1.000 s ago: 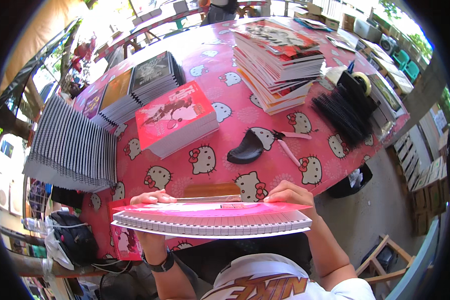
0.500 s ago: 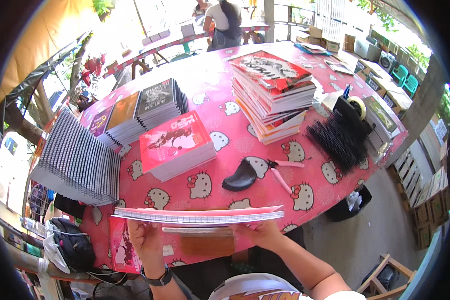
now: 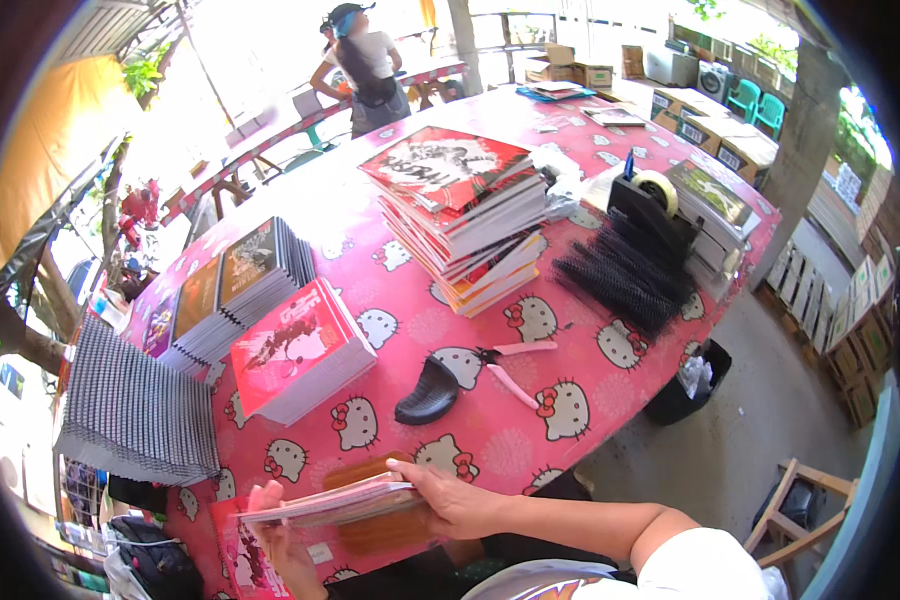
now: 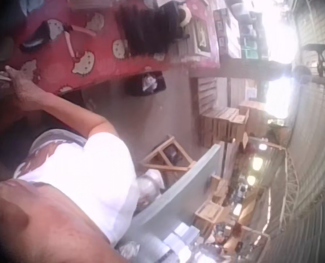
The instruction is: The person assembles booklets by aligning stacks of covers and pages, and then inserts a plastic spiral coil through the pre-punched holes of each booklet by hand.
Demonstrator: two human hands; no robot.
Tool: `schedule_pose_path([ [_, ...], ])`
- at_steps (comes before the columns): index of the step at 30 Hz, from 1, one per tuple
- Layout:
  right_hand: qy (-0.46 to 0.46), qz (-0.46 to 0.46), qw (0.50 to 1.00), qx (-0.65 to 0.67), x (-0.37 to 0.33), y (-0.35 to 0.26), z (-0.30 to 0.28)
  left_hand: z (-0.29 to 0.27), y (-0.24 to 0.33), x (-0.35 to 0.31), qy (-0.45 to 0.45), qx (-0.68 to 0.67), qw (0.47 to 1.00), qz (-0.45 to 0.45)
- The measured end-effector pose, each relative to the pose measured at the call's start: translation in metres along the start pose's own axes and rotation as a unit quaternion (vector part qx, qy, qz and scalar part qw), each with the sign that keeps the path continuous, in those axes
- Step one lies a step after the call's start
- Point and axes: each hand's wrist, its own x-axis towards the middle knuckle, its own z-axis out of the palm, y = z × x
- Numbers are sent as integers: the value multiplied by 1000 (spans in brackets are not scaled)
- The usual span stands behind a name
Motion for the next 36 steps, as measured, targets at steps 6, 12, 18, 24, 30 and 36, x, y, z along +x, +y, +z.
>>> schedule_pose_path([
  [6,99,36,955,-276,35,23,-123,3,10,20,32,-74,997,-8],
  [12,227,192,699,-650,11,64,-267,12,-13,14,94,171,976,95],
  [18,206,210,750,-592,8,74,-259,32,15,11,130,69,989,4],
  [24,68,262,775,-571,25,66,-260,65,76,5,147,-34,988,-24],
  [30,207,217,836,-460,32,0,-220,123,100,-16,89,661,654,357],
  [36,-42,172,981,-83,26,-70,-138,135,51,-15,-65,498,826,258],
])
